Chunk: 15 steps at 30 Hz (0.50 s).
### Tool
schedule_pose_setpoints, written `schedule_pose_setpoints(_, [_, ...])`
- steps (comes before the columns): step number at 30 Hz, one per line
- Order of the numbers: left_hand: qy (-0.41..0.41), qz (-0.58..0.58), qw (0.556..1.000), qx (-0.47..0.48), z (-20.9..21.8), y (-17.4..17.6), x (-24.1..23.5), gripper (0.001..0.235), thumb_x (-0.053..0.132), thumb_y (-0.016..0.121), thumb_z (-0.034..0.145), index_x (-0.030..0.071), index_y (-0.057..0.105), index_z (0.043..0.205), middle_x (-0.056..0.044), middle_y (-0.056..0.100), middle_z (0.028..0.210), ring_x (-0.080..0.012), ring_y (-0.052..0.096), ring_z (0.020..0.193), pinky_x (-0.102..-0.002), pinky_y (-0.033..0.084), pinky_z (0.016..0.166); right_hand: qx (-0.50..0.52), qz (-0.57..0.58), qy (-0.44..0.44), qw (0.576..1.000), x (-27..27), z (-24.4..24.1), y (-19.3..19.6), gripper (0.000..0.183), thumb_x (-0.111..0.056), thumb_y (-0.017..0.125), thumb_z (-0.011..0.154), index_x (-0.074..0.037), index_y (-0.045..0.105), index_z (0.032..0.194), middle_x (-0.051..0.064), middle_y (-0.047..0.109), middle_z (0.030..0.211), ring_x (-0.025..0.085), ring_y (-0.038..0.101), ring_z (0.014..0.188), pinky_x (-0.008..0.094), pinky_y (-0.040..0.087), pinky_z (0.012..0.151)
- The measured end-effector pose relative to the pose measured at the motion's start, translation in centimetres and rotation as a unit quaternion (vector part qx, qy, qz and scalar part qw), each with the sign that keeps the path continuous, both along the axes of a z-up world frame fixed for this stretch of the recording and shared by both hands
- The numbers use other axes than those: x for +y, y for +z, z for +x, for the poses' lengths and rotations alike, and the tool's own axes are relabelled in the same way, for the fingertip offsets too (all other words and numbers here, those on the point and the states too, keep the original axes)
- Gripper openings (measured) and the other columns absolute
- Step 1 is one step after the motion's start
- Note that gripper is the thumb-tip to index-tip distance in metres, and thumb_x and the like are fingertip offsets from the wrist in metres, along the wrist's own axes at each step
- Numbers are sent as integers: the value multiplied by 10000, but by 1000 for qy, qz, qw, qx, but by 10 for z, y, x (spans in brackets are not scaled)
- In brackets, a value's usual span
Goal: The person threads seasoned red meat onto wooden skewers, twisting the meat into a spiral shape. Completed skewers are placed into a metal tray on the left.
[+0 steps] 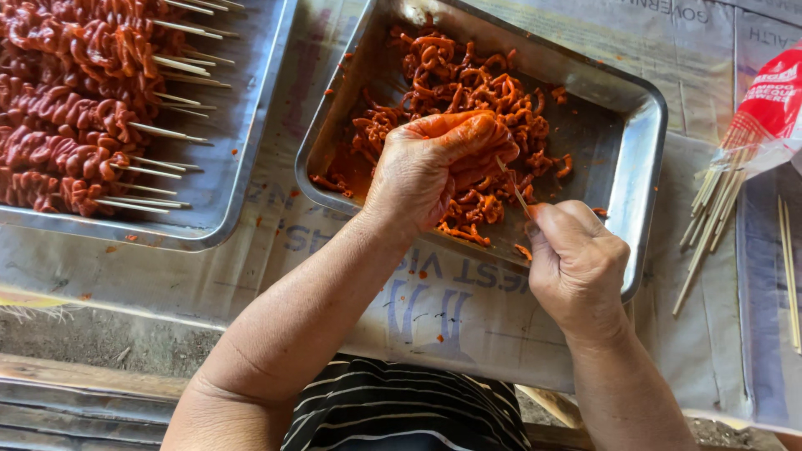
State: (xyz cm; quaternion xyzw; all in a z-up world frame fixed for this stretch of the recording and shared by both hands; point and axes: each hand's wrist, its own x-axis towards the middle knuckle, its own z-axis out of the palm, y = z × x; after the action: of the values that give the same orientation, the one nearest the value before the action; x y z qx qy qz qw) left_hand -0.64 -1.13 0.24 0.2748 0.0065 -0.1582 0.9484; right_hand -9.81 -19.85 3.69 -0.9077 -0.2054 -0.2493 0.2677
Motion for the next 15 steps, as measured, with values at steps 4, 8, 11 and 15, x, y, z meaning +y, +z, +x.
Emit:
schedule_pose_setpoints(4, [-15,23,999,-18,-6,0,-8,266,95,736,939,-103,694,1112,-209,759,1031,-324,766,943,-431,662,867,-1,12,11,1000,0,3,0,225,138,699,884,0,681,1061,131,648,901,281,669,792,337,523,720])
schedule_pose_setpoints(8, [8,61,997,-56,-6,-2,-8,254,80,740,942,-99,695,1116,-199,762,1030,-311,766,942,-438,662,866,27,58,33,997,-5,5,2,204,129,685,910,7,678,1073,133,666,927,253,679,823,322,531,747])
schedule_pose_setpoints(11, [44,62,992,-103,1,-1,1,234,69,750,971,-106,707,1120,-199,754,1029,-315,763,957,-444,663,877,58,78,55,994,-9,7,2,187,113,697,904,14,681,1062,114,674,906,209,678,807,294,533,732])
schedule_pose_setpoints(15, [-5,34,998,-61,-2,3,-1,243,119,755,937,-57,688,1089,-180,760,1002,-293,776,923,-434,681,815,128,167,77,975,-16,8,-1,148,100,698,927,15,688,1049,74,657,871,165,624,772,263,498,708])
